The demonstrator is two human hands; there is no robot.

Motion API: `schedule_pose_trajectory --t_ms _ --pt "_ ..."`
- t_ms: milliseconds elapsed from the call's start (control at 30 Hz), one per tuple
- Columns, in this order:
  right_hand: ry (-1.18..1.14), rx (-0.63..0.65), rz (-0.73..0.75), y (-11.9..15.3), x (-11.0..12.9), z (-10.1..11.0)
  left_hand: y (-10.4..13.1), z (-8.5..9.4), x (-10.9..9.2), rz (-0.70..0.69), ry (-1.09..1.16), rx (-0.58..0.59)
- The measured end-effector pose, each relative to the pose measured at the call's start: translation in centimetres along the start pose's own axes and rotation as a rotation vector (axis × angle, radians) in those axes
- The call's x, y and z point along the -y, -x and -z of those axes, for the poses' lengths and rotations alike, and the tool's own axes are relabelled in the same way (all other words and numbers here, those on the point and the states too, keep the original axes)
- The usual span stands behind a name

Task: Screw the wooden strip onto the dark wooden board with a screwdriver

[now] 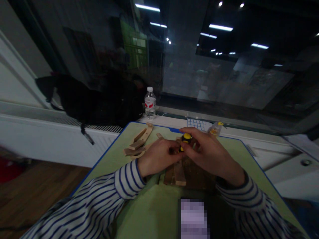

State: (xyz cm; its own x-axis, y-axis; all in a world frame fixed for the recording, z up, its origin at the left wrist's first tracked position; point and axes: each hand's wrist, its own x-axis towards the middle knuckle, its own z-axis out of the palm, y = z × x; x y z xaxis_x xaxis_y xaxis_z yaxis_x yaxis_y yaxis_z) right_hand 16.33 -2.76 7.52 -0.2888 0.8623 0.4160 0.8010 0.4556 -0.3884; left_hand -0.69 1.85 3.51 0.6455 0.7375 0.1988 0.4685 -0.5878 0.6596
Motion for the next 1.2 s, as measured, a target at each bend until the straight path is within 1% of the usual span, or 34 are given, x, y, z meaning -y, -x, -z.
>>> schedule_pose_trajectory --t_ms 167,367,733,867,967,1200 --pt "-0.006 0.014 0.019 -0.05 -0.26 -0.14 -0.02 0.06 -0.16 -0.001 -0.014 0.012" --pt "0.005 -0.013 0.01 0.03 -0.3 -0.29 0.09 0.05 -0.19 0.007 -0.03 0.023" --pt "0.013 -0.003 -0.001 -0.11 -0.24 -0.35 0.22 -0.01 -0.13 0.0 -0.018 0.013" --pt "0.018 -0.007 -0.009 -0.15 -0.3 -0.3 0.12 0.14 -0.15 -0.011 0.027 0.014" --pt "0.014 -0.009 -0.013 -0.17 -0.35 -0.26 0.0 0.17 -0.06 0.004 0.056 0.016" --pt "-0.006 -0.015 -0.004 0.1 0.0 -0.18 0.07 0.16 -0.09 0.012 0.044 -0.006"
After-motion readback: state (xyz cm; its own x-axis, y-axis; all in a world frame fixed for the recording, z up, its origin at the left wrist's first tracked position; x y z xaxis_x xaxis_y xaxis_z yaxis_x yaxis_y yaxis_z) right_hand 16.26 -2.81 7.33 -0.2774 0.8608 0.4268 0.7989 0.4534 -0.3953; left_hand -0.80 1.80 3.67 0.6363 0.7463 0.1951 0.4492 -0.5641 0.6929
